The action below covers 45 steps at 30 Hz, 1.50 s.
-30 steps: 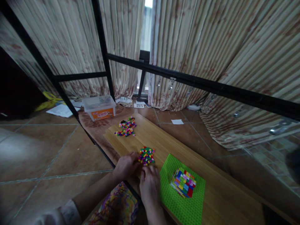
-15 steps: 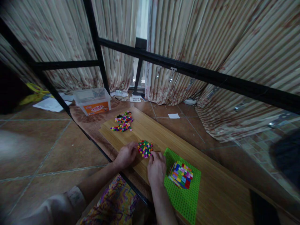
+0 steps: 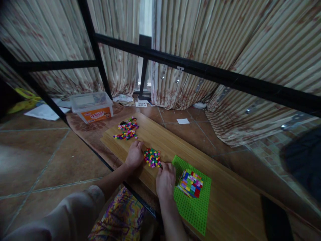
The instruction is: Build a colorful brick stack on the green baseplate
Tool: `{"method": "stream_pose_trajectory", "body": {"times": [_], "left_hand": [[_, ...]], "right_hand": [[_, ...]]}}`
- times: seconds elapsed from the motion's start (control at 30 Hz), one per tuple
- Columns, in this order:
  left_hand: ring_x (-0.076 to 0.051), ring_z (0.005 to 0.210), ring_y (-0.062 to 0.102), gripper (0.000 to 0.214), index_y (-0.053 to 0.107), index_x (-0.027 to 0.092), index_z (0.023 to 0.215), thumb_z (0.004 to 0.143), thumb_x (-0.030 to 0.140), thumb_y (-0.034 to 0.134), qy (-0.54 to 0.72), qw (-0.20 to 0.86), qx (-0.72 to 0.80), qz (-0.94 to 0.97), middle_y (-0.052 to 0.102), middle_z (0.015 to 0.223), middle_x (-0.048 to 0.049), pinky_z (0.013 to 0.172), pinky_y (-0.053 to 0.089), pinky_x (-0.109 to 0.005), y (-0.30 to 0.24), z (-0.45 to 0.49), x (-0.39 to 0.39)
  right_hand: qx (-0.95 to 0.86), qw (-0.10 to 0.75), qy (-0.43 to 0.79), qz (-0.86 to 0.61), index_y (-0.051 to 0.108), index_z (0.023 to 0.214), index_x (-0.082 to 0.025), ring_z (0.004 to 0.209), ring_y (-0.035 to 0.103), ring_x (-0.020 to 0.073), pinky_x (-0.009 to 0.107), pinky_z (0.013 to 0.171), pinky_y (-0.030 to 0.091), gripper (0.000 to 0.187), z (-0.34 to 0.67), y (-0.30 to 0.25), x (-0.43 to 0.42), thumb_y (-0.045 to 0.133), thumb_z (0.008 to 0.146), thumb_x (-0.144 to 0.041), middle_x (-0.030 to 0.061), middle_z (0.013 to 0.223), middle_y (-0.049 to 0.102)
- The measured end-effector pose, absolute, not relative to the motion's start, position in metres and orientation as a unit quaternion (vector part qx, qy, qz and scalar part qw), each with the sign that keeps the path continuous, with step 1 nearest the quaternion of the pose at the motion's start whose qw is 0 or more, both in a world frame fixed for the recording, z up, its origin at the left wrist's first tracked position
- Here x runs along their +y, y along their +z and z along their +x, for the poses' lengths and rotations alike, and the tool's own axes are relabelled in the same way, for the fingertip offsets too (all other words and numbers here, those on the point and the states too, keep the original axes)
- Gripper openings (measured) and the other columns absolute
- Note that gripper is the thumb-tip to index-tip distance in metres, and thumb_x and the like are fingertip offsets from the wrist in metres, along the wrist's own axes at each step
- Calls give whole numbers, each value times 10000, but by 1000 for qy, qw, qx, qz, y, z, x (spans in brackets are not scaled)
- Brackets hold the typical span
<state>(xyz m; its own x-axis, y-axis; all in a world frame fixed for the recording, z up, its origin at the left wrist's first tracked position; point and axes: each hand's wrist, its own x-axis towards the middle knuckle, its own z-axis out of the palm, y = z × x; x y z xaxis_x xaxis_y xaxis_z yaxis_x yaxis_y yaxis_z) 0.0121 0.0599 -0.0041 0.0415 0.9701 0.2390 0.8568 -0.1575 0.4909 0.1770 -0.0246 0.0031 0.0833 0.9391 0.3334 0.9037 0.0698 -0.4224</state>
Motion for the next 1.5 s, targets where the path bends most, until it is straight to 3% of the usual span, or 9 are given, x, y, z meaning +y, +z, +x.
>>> {"method": "stream_pose_trajectory", "body": {"times": [0.4, 0.6, 0.73, 0.9, 1.1, 1.5], "left_hand": [[-219, 1004, 529, 409, 629, 156, 1061, 749, 3, 414, 297, 100, 634, 706, 581, 1037, -107, 938, 447, -366, -10, 8, 64], [-224, 1006, 539, 404, 633, 155, 1067, 742, 26, 430, 284, 80, 635, 714, 586, 1035, -106, 943, 450, -361, -13, 6, 69], [-225, 990, 552, 388, 641, 146, 1049, 753, 34, 417, 290, 71, 634, 714, 591, 1021, -107, 941, 456, -357, -13, 6, 70], [-240, 1006, 557, 365, 650, 144, 1023, 766, 52, 408, 297, 63, 634, 711, 598, 1006, -117, 937, 462, -373, -12, 6, 71], [-248, 1045, 552, 365, 646, 150, 1011, 750, 52, 411, 310, 55, 622, 717, 598, 1012, -109, 962, 455, -391, -14, 4, 74], [-255, 1035, 552, 317, 639, 155, 992, 791, 83, 404, 311, 45, 617, 722, 590, 998, -116, 936, 463, -377, -14, 2, 75]], "right_hand": [[-657, 315, 57, -683, 638, 924, -178, 864, 564, 215, 332, 801, 429, 224, 166, 12, -28, 423, 866, -158, 77, 867, 634], [-632, 399, 123, -653, 654, 1054, -184, 864, 610, 196, 321, 773, 479, 304, 169, 31, -72, 385, 919, -222, 81, 920, 661], [-598, 433, 155, -656, 680, 1013, -209, 908, 634, 184, 314, 806, 494, 288, 185, 39, -106, 411, 933, -274, 73, 977, 683], [-526, 455, 156, -702, 683, 1019, -211, 988, 640, 199, 342, 883, 486, 276, 223, 39, -134, 480, 904, -358, 74, 1074, 689], [-434, 472, 138, -755, 693, 1007, -187, 903, 667, 216, 352, 833, 504, 338, 261, 35, -142, 533, 854, -443, 88, 999, 714], [-389, 537, 132, -737, 696, 958, -158, 882, 660, 211, 369, 843, 490, 345, 281, 35, -117, 555, 830, -445, 105, 962, 723]]}}
